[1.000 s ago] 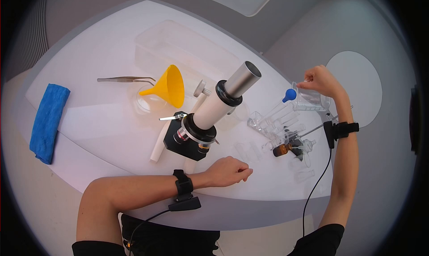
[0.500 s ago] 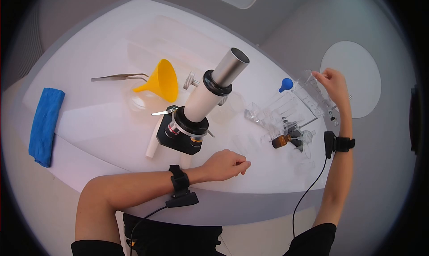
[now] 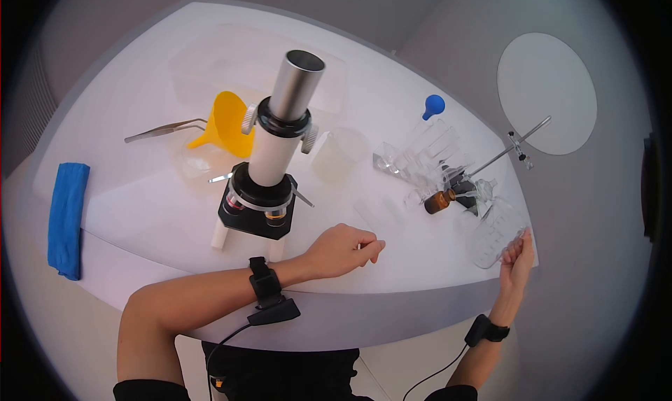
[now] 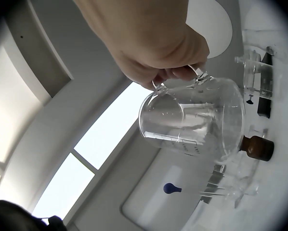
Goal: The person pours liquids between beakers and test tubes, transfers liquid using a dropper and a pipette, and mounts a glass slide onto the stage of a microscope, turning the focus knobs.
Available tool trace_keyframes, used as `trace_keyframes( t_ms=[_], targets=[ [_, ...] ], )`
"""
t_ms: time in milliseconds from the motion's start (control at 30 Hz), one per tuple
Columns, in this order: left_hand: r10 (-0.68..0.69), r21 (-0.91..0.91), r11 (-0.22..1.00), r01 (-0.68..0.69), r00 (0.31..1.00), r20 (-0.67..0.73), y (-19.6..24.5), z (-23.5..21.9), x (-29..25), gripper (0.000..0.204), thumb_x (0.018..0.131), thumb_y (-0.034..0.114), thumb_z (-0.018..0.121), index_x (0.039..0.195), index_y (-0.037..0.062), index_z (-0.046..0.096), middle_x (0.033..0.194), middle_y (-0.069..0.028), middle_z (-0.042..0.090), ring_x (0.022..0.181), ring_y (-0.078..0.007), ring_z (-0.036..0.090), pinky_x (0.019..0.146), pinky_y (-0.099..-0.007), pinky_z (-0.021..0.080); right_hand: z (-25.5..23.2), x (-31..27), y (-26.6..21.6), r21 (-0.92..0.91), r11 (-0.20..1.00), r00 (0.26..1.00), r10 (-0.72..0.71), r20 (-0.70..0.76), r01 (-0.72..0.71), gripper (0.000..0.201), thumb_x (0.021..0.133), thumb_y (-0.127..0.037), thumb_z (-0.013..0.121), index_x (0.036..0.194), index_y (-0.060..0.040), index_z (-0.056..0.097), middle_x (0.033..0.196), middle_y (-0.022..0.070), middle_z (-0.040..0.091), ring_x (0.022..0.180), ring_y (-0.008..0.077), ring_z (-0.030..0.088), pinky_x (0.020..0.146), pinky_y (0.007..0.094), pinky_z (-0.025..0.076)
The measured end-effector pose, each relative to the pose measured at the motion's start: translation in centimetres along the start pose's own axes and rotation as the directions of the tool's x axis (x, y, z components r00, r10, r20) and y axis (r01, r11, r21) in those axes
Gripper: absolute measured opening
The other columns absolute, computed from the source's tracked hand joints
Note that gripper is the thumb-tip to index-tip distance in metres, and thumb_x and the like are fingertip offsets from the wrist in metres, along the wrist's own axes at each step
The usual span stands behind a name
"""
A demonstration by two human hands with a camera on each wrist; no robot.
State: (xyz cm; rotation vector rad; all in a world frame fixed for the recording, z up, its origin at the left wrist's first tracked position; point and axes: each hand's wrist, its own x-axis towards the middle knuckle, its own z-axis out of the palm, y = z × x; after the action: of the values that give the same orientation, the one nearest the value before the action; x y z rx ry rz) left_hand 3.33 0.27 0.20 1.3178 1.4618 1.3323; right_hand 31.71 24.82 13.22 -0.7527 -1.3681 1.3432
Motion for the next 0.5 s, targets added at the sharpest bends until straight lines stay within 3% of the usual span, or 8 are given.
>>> trace_keyframes(
  t_ms=[100,333,500],
  targets=[
    [-0.006,-0.018,1.0,0.006,1.0,-0.002,-0.1,0.1,0.1,0.042,0.095,0.038,0.051,0.075,0.0047,0.067,0.061,-0.0057,0.061,0.057,-0.0152,0.058,0.059,-0.0302,0.043,-1.5,-1.9,3.1,0.081,0.994,0.986,0.091,-0.141,-0.08,0.035,0.098,-0.028,0.059,0.071,-0.0164,0.041,0.06,-0.0069,0.029,0.049,0.0046,0.026,0.045,0.0227,0.024],
    [-0.037,-0.013,0.999,0.037,0.999,-0.004,-0.1,0.3,0.2,0.042,0.096,0.037,0.051,0.077,0.0039,0.068,0.059,-0.0045,0.059,0.055,-0.0134,0.055,0.056,-0.0292,0.041,-1.5,-3.5,6.4,0.158,0.982,0.971,0.131,-0.2,-0.1,0.031,0.097,-0.028,0.06,0.073,-0.0171,0.043,0.059,-0.007,0.031,0.054,0.0056,0.032,0.057,0.0249,0.033],
    [-0.027,-0.023,0.999,0.027,1.0,-0.002,-0.1,0.3,0.2,0.042,0.096,0.037,0.051,0.077,0.0037,0.068,0.059,-0.0045,0.059,0.055,-0.0138,0.055,0.056,-0.0295,0.042,-1.7,-2.8,8.3,0.194,0.974,0.971,0.155,-0.184,-0.119,0.034,0.099,-0.028,0.056,0.071,-0.0166,0.041,0.06,-0.0063,0.031,0.057,0.0063,0.033,0.061,0.0253,0.033]
  ],
)
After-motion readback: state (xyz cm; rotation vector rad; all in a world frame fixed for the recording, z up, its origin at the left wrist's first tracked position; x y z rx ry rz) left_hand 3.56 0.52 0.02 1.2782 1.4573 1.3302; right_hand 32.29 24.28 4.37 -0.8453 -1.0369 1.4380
